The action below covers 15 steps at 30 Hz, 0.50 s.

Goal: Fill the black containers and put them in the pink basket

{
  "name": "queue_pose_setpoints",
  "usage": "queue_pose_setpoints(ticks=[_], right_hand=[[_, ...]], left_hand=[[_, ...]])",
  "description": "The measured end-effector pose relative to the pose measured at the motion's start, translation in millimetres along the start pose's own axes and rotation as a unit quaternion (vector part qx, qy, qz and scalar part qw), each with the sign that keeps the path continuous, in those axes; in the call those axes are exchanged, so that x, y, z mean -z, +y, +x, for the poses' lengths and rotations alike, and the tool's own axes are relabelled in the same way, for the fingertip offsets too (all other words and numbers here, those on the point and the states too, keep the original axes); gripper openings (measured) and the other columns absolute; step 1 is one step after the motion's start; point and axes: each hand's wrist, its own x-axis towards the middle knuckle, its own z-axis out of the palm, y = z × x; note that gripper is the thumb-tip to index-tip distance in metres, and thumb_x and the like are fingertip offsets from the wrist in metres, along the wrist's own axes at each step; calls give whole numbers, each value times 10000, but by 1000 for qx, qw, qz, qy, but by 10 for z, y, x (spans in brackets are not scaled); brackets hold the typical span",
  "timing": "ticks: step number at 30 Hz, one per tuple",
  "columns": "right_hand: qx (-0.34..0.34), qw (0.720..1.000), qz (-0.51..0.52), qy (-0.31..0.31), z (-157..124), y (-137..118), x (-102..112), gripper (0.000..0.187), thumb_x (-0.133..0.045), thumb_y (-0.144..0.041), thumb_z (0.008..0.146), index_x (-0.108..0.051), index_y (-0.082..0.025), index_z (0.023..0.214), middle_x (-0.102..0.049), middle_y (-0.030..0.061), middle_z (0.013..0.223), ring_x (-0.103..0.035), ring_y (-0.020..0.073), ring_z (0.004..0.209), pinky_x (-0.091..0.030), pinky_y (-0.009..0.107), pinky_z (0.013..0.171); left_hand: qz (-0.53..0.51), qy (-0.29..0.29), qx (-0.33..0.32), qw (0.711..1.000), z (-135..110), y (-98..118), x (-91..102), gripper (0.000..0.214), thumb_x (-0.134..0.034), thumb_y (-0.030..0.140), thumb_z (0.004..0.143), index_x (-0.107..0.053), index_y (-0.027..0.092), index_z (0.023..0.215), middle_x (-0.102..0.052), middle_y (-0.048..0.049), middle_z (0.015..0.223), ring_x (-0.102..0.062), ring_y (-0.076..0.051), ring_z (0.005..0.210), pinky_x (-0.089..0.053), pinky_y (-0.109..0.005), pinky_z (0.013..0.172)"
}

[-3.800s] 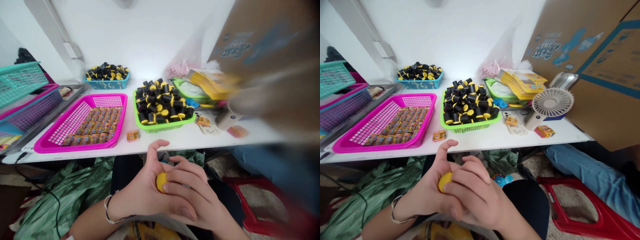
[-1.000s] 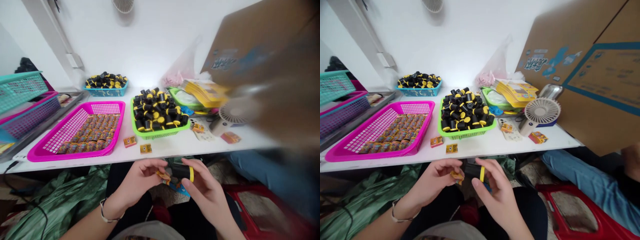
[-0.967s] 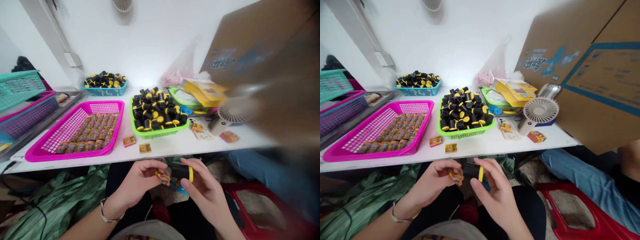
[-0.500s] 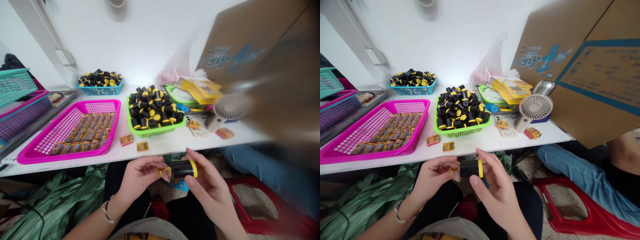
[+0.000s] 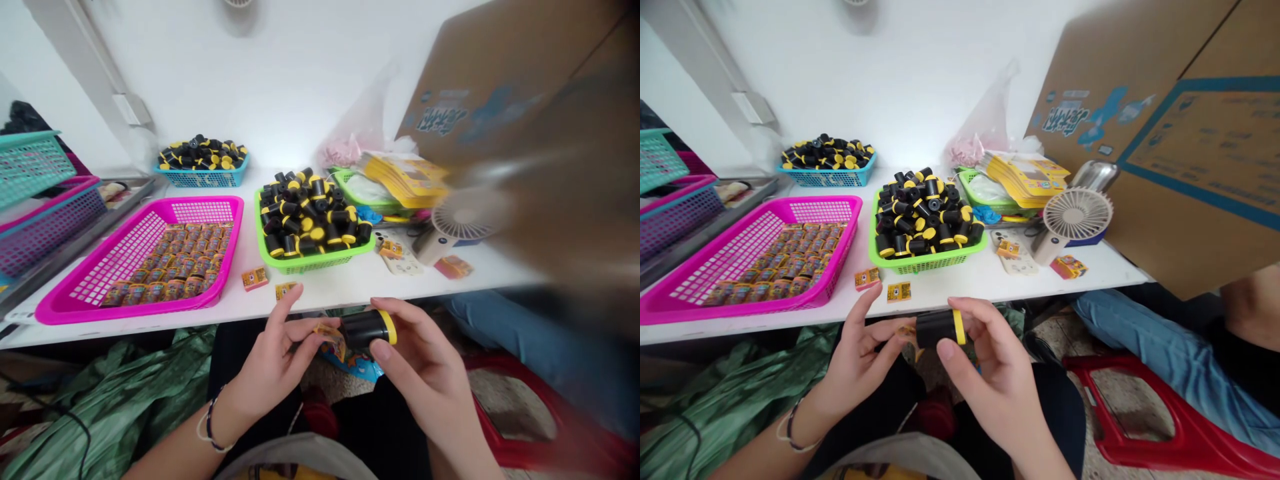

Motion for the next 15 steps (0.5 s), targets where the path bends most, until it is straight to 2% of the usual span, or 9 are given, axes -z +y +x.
queue_pose_setpoints(ticks=[4,7,9,12,15], right_hand=[[17,1000,-5,-11,-18,-66,-50,354,-694,-215,957,-676,-394,1263,-707,-25,1119,-695,68,999,-530,80,898],[34,999,-23,-18,-28,-102,-76,386,-689,-205,953,-660,-396,1287,-668,-5,1160,-673,92,1020,-542,117,921],[38,998,-36,-29,-22,-105,-83,392,-681,-193,952,-660,-396,1287,-644,9,1165,-661,109,1003,-558,155,923],[38,998,-37,-29,2,-84,-76,373,-679,-186,951,-680,-387,1265,-632,23,1138,-664,119,960,-575,170,875],[39,999,-13,-11,32,-59,-53,350,-687,-206,951,-697,-375,1256,-638,29,1132,-682,121,950,-578,166,848]], left_hand=[[65,-36,-16,997,36,54,22,814,-500,123,1043,-5,417,1618,-751,-52,1315,-735,-185,1172,-598,-367,1014],[156,-64,-52,984,104,160,50,849,-486,119,1036,70,340,1638,-741,-83,1327,-708,-229,1226,-590,-411,1035],[226,-84,-78,967,157,260,65,798,-485,90,1024,-32,267,1657,-752,-81,1308,-722,-202,1200,-580,-329,1032],[315,-83,-112,939,211,390,83,589,-499,75,1018,-385,210,1579,-794,-29,1223,-761,-125,1081,-505,-189,1063],[359,-67,-122,923,205,420,117,398,-528,98,1015,-627,181,1392,-821,1,1132,-750,-112,1079,-379,-180,1173]])
